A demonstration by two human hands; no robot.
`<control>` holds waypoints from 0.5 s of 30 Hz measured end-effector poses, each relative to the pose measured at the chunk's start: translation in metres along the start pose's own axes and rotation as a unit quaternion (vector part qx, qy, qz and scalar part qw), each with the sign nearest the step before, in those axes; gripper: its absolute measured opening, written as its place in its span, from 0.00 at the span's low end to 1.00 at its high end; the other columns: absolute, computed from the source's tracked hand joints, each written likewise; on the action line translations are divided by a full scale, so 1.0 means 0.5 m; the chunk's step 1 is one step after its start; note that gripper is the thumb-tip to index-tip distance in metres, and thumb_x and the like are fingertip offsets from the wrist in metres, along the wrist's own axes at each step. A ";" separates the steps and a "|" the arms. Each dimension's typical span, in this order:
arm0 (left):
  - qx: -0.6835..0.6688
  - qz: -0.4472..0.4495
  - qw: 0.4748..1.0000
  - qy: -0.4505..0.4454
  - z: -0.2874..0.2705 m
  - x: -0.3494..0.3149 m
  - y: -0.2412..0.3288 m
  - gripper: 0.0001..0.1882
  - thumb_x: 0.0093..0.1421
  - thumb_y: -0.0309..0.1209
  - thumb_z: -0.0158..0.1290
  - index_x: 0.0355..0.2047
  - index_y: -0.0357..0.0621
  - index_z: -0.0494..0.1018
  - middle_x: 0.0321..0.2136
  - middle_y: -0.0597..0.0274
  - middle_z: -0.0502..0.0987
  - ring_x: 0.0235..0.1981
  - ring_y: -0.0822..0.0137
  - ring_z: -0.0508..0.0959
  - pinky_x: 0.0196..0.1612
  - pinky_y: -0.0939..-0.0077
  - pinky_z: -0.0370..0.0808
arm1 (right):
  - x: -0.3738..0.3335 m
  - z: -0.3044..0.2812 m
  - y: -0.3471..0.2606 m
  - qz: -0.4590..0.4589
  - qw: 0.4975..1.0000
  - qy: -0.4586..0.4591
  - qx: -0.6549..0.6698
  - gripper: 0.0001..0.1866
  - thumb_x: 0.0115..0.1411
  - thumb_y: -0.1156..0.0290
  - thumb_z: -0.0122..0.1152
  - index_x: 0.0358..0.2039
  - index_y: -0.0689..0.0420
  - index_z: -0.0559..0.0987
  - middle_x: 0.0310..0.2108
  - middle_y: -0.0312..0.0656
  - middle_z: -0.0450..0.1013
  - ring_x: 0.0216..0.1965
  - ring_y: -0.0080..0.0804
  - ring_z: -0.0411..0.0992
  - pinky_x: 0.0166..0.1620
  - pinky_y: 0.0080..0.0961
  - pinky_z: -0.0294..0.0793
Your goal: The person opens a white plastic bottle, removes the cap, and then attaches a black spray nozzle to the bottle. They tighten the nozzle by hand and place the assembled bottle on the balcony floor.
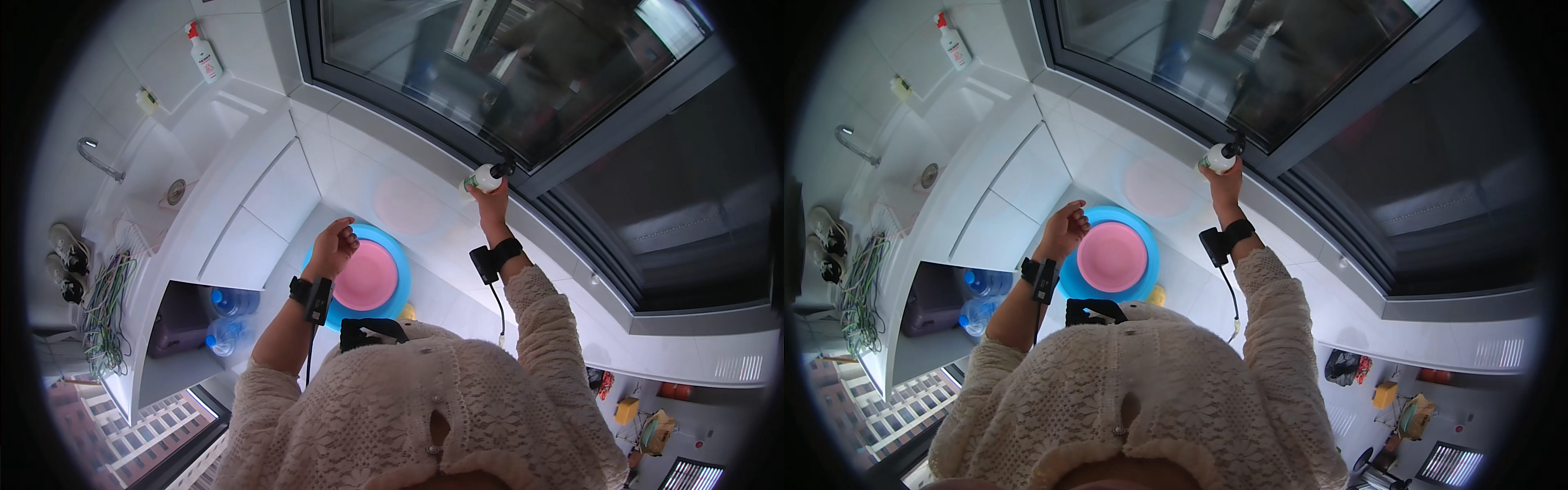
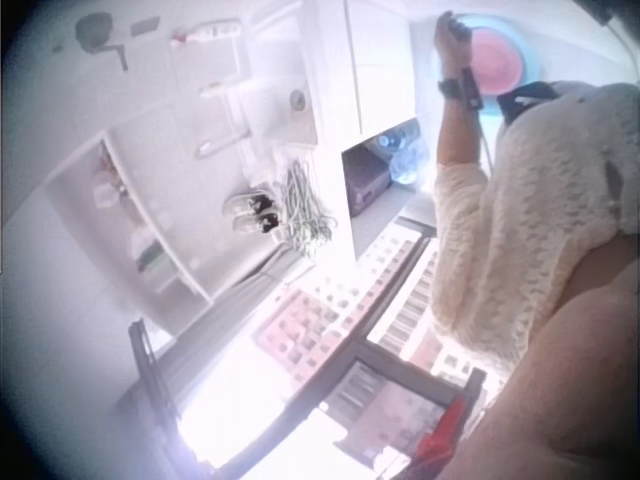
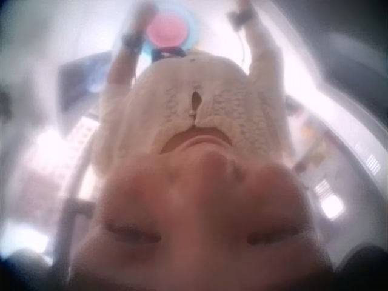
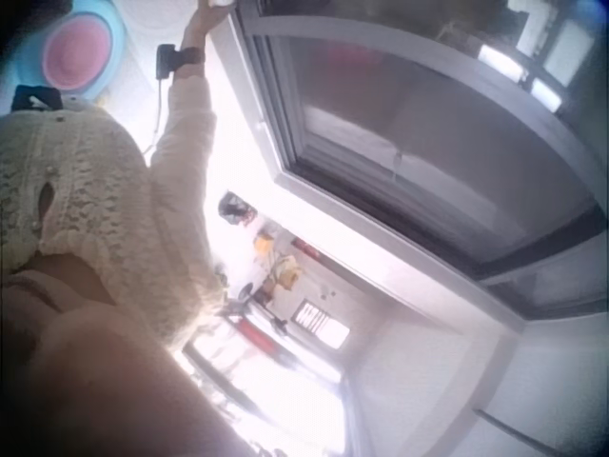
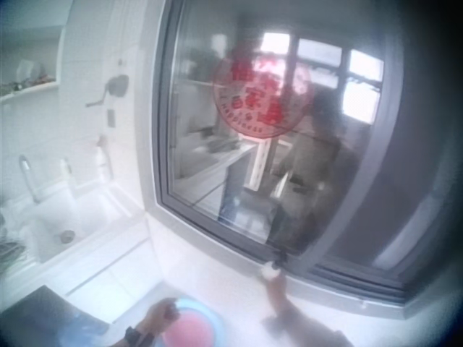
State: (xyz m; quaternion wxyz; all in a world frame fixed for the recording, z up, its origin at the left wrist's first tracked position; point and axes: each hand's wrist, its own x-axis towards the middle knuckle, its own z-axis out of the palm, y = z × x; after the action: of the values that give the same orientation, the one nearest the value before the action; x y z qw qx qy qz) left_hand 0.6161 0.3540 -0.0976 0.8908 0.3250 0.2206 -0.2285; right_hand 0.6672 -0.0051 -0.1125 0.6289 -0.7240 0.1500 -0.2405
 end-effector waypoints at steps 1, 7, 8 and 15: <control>-0.012 0.001 1.000 -0.002 0.003 0.000 -0.003 0.04 0.61 0.25 0.47 0.33 0.37 0.69 0.17 0.68 0.64 0.21 0.73 0.64 0.27 0.79 0.65 | 0.006 0.001 0.002 -0.014 1.000 -0.008 0.002 0.34 0.37 0.78 0.74 0.47 0.58 0.69 0.42 0.40 0.72 0.42 0.33 0.72 0.47 0.28 0.71; -0.013 0.004 1.000 0.004 0.018 -0.010 -0.009 0.04 0.61 0.26 0.47 0.33 0.38 0.70 0.18 0.68 0.64 0.22 0.72 0.64 0.27 0.79 0.66 | 0.017 0.007 -0.016 -0.015 1.000 -0.010 0.006 0.33 0.37 0.78 0.74 0.46 0.57 0.69 0.41 0.40 0.72 0.42 0.32 0.72 0.47 0.28 0.71; -0.008 0.005 1.000 0.007 0.018 -0.014 -0.011 0.04 0.61 0.26 0.47 0.33 0.38 0.70 0.18 0.68 0.64 0.22 0.72 0.64 0.27 0.79 0.66 | 0.014 0.006 -0.020 -0.008 1.000 -0.011 0.008 0.33 0.37 0.78 0.74 0.46 0.57 0.68 0.41 0.40 0.72 0.42 0.32 0.72 0.47 0.28 0.71; -0.022 0.015 1.000 0.016 0.005 -0.025 -0.020 0.04 0.61 0.25 0.45 0.33 0.38 0.69 0.18 0.67 0.64 0.22 0.72 0.64 0.28 0.78 0.66 | 0.025 0.014 -0.017 -0.001 1.000 -0.016 -0.020 0.33 0.37 0.79 0.73 0.46 0.56 0.68 0.43 0.40 0.71 0.44 0.31 0.71 0.48 0.28 0.70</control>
State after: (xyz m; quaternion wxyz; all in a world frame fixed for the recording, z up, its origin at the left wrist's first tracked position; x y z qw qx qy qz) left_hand 0.6014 0.3487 -0.0937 0.8972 0.3125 0.2350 -0.2055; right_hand 0.6805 -0.0044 -0.1031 0.6164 -0.7403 0.1440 -0.2265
